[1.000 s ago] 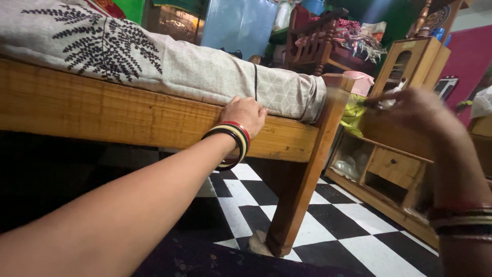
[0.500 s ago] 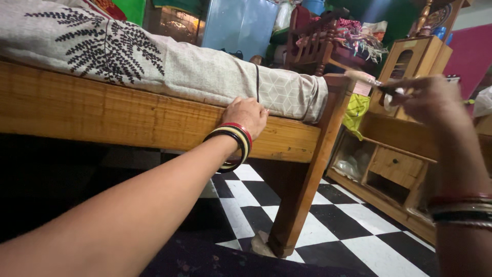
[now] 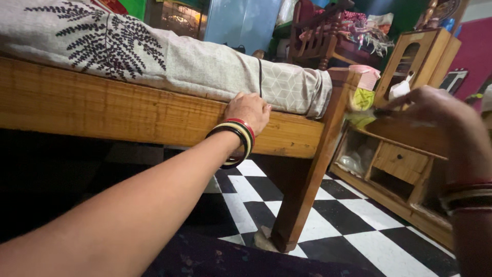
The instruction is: The person sits on the floor and uses a brush to clean the wooden frame and legs of a bed. They repeatedly brush the side rail and the lower leg, occasionally switching hands and adjusting their grip.
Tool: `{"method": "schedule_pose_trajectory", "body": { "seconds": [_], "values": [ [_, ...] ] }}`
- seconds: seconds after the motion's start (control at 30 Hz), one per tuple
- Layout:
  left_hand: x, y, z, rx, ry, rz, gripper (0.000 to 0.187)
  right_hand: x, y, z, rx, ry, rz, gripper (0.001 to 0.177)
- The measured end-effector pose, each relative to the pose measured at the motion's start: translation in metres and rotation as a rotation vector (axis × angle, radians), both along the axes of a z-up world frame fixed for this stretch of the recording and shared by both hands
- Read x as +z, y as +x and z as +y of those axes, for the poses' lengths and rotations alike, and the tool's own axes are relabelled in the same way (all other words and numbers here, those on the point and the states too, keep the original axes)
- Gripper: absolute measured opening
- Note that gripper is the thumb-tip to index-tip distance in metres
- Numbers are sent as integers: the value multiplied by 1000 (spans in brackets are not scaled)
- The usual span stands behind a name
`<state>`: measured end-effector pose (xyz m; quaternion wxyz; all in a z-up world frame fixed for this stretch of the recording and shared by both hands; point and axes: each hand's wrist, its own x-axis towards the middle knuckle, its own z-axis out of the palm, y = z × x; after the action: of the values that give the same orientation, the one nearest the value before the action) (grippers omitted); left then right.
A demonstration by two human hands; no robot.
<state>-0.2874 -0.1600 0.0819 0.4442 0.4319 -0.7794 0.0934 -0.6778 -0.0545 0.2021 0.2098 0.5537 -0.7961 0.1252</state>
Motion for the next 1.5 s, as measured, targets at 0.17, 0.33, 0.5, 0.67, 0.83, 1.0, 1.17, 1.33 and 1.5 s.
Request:
{"method": "schedule_pose_trajectory", "body": {
  "seconds": [0.17, 0.33, 0.5, 0.67, 0.83, 1.0, 1.17, 1.33, 1.5],
  "values": [
    [-3, -2, -3, 11, -20, -12, 37, 10, -26, 9, -25, -151, -37, 42],
    [-2, 0, -3, 10, -22, -10, 36, 13, -29, -7, -19, 39, 69, 45],
    [-4, 0, -4, 0, -12, 7, 35, 29, -16, 16, 92, -268, -308, 50],
    [-4, 0, -7, -7, -58, -2, 34, 25, 33, 33, -58, -43, 60, 42],
    [-5, -2, -9, -11, -42, -2, 35, 34, 41, 47, 170, -267, -38, 35],
    [-3, -4, -16, 3, -101, -36, 34, 28, 49, 30, 29, -82, 33, 42],
    [16, -8, -13, -3, -6, -14, 29, 24, 46, 56, 262, -327, -88, 29],
    [20, -54, -23, -232, -49, -66, 25, -12, 50, 67, 451, -650, -110, 26],
    [24, -137, -49, -372, -179, -146, 32, -44, 43, 53, 650, -1015, 373, 57]
  ]
}}
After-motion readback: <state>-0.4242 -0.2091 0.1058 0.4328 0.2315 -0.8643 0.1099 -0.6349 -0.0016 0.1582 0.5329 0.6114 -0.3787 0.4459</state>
